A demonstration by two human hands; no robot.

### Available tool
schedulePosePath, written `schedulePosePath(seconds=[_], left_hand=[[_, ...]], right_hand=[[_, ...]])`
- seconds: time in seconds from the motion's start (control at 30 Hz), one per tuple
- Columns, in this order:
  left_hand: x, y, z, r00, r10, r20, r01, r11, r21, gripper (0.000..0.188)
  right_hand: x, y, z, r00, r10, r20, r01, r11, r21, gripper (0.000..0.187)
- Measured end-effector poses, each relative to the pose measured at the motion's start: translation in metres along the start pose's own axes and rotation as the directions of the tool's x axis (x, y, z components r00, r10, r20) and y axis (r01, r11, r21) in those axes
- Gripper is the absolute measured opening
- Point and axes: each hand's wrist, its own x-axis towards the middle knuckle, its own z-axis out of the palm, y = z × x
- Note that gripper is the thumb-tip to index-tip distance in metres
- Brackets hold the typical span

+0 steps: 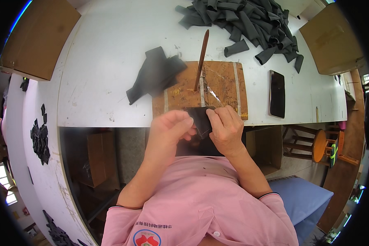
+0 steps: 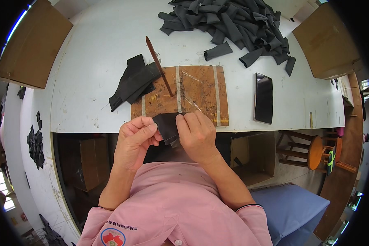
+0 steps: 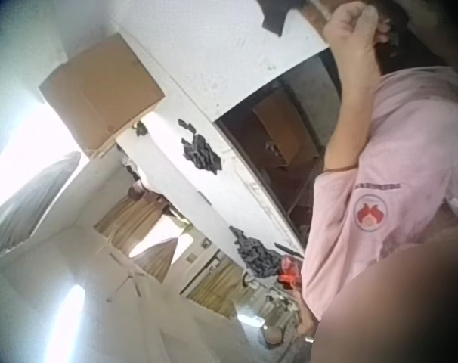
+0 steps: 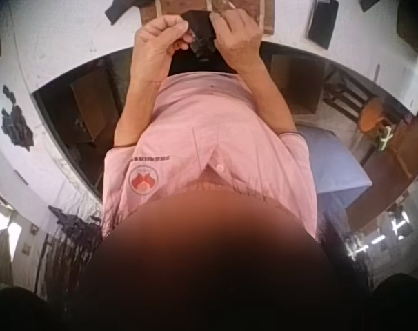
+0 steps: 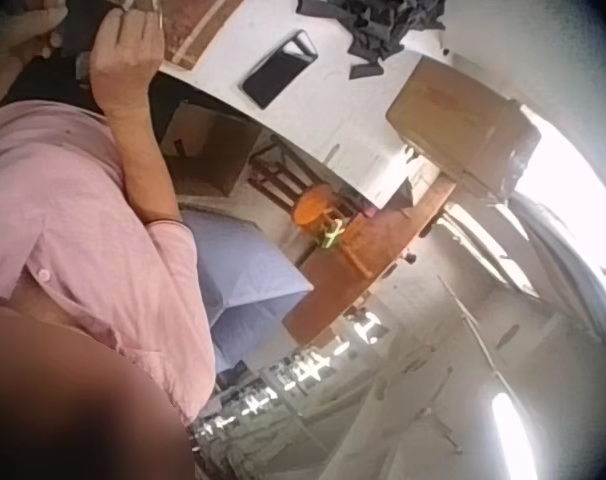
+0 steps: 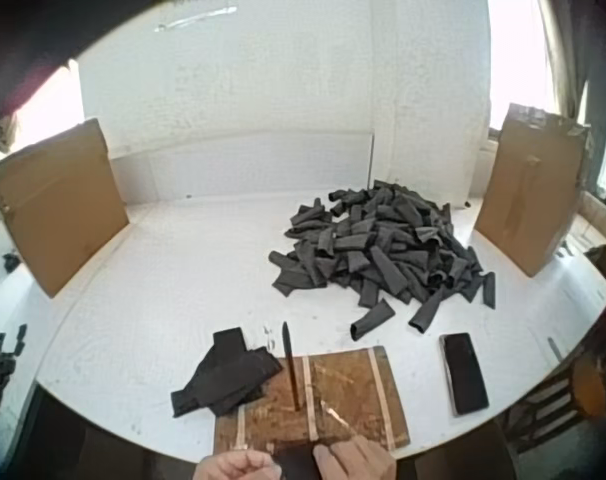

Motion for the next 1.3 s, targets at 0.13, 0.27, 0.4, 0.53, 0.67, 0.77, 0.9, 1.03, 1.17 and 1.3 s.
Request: schedulePosePath(seconds=[0.13,0.27,0.4,0.53,0.67,0.77,0.9,1.03,1.17,1.3], left_hand=[[0.002,-0.006,0.0,0.998,0.064,0.019,-0.064,0.998,-0.003,0.006],[0.002,-0.008,0.001,0.981,0.193,0.002,-0.192,0.973,0.129,0.007],[-0.001,-0.009,0.002,0.96,0.275,-0.043,-0.245,0.907,0.342,0.007],[-0.002,-0.015,0.002,0.886,0.458,0.069,-0.426,0.747,0.51,0.008],[-0.004,-0.012,0.006,0.887,0.444,0.127,-0.44,0.727,0.527,0.008],[-0.004,-0.014,0.003,0.909,0.408,0.086,-0.388,0.751,0.535,0.005],[-0.001,-0.018,0.0,0.924,0.381,0.038,-0.358,0.826,0.436,0.005],[-0.002,-0.015,0.0,0.956,0.292,0.019,-0.292,0.948,0.123,0.01],[0.0,-0.013,-0.002,0.965,0.259,0.027,-0.26,0.965,0.043,0.01],[0.002,-0.016,-0.004,0.967,0.254,-0.006,-0.252,0.965,0.075,0.009]], right_hand=[[-0.002,-0.001,0.001,0.998,0.045,0.031,-0.047,0.997,0.054,0.02],[0.001,-0.006,-0.004,0.984,0.118,0.134,-0.147,0.961,0.232,0.027],[0.014,-0.015,-0.02,0.92,0.304,0.248,-0.392,0.717,0.576,0.042],[0.019,-0.018,-0.032,0.87,0.329,0.367,-0.493,0.558,0.668,0.036],[0.018,-0.024,-0.03,0.864,0.372,0.339,-0.498,0.539,0.679,0.026],[0.016,-0.024,-0.028,0.829,0.424,0.364,-0.541,0.447,0.713,0.019],[0.013,-0.026,-0.025,0.748,0.408,0.523,-0.634,0.206,0.746,0.028],[0.013,-0.024,-0.023,0.73,0.379,0.569,-0.64,0.087,0.763,0.036],[0.012,-0.022,-0.023,0.708,0.372,0.6,-0.659,0.043,0.751,0.034],[0.011,-0.021,-0.021,0.716,0.353,0.602,-0.659,0.06,0.75,0.034]])
